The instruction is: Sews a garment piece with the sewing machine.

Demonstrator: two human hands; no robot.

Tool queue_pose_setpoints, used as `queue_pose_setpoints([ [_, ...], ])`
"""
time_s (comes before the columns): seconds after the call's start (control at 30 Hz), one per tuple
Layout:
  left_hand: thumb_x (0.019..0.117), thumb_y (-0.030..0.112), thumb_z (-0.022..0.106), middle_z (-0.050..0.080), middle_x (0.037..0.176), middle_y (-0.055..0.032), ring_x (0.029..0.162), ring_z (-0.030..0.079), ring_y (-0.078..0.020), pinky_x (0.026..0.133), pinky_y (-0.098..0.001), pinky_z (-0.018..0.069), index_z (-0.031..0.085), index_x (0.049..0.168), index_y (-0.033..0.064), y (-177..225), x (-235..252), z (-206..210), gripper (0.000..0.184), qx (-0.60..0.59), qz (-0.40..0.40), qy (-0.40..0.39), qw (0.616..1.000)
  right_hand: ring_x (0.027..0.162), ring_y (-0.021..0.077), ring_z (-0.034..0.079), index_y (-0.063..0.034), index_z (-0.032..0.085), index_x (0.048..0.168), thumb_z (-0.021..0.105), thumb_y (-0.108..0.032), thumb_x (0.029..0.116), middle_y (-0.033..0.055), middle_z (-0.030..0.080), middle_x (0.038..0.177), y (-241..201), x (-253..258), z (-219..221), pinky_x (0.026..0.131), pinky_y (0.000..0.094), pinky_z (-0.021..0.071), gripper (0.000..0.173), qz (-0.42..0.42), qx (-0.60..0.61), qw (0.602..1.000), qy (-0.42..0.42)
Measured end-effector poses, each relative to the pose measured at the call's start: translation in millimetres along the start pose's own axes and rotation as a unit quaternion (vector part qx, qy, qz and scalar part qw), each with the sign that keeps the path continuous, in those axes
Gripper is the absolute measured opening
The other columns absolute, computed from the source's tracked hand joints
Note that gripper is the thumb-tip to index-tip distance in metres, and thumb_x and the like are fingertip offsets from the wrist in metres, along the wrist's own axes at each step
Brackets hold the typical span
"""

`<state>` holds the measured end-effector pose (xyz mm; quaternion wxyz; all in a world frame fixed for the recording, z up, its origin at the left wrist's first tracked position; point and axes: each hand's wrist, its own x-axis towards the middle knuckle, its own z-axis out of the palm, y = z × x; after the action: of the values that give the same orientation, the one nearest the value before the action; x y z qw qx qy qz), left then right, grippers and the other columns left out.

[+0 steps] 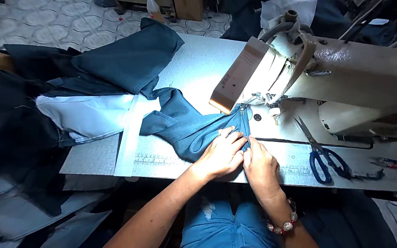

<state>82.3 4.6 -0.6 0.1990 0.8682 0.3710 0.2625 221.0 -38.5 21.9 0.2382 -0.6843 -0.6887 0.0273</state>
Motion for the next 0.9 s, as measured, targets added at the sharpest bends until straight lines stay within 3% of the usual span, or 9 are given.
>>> queue_pose_setpoints([
  [0.1,0.0992,0.023,0.037,0.068,0.129,-0.0184,0.134,0.052,-0.0432,0.112,-0.0584,0.0354,0.075,0.117,0.0042,0,2,-1,0.046,0.005,0.012,-0.008,1.000,0.066,0.0342,0.072,0.0084,0.072,0.118,0.064,0.000,0.0887,0.0222,0.073,0.089,-5,-3,3,0.056,0.0446,0.0563,0.032,-0.038,-0.059,0.997,0.010],
  [0.2,0.0997,0.022,0.037,0.066,0.134,-0.0169,0.137,0.051,-0.0416,0.116,-0.0568,0.0332,0.075,0.119,0.0051,-3,-2,-8,0.046,0.007,0.030,-0.030,0.999,0.069,0.0348,0.073,0.0070,0.071,0.122,0.065,-0.003,0.0905,0.0220,0.074,0.093,-11,-2,0,0.058,0.0453,0.0563,0.033,-0.032,-0.086,0.995,-0.042],
  [0.3,0.0987,0.022,0.037,0.062,0.141,-0.0175,0.141,0.048,-0.0434,0.117,-0.0635,0.0287,0.073,0.125,0.0072,1,-8,-10,0.046,0.045,0.026,-0.035,0.998,0.077,0.0369,0.073,0.0059,0.070,0.124,0.061,-0.004,0.0949,0.0226,0.074,0.099,-13,3,-8,0.064,0.0475,0.0573,0.032,-0.007,-0.067,0.993,-0.094],
  [0.37,0.0990,0.025,0.038,0.062,0.142,-0.0181,0.140,0.048,-0.0452,0.115,-0.0658,0.0308,0.072,0.124,0.0098,3,-12,-5,0.045,0.064,0.027,-0.015,0.997,0.080,0.0381,0.074,0.0060,0.070,0.123,0.058,-0.003,0.0956,0.0235,0.074,0.100,-11,5,-8,0.067,0.0489,0.0581,0.031,0.003,-0.039,0.994,-0.099],
  [0.47,0.0973,0.022,0.041,0.059,0.144,-0.0201,0.143,0.044,-0.0465,0.116,-0.0657,0.0283,0.071,0.125,0.0098,-2,-13,-4,0.043,0.027,0.019,-0.021,0.999,0.086,0.0401,0.074,0.0058,0.070,0.123,0.056,-0.004,0.0975,0.0244,0.073,0.104,-8,8,-10,0.072,0.0514,0.0583,0.031,0.009,-0.007,0.994,-0.112],
  [0.53,0.0969,0.020,0.041,0.058,0.145,-0.0200,0.145,0.041,-0.0452,0.118,-0.0656,0.0245,0.071,0.126,0.0094,-4,-12,-6,0.043,0.001,0.010,-0.033,0.999,0.084,0.0398,0.074,0.0061,0.071,0.122,0.055,-0.004,0.0973,0.0239,0.074,0.103,-6,9,-9,0.070,0.0511,0.0583,0.031,0.002,-0.001,0.994,-0.112],
  [0.77,0.0964,0.019,0.040,0.061,0.141,-0.0196,0.142,0.045,-0.0451,0.118,-0.0659,0.0240,0.073,0.123,0.0086,-11,-5,-7,0.044,-0.004,0.011,-0.016,1.000,0.083,0.0385,0.074,0.0062,0.072,0.118,0.057,-0.004,0.0958,0.0232,0.074,0.101,-2,19,-5,0.069,0.0500,0.0585,0.029,-0.024,0.005,0.995,-0.097],
  [0.9,0.0963,0.019,0.041,0.059,0.143,-0.0212,0.145,0.040,-0.0460,0.119,-0.0659,0.0208,0.074,0.119,0.0065,-20,8,-10,0.042,-0.010,-0.001,-0.018,1.000,0.093,0.0435,0.071,0.0059,0.070,0.123,0.055,-0.008,0.0999,0.0249,0.072,0.107,1,39,-1,0.078,0.0572,0.0553,0.031,-0.012,0.018,0.990,-0.140],
])
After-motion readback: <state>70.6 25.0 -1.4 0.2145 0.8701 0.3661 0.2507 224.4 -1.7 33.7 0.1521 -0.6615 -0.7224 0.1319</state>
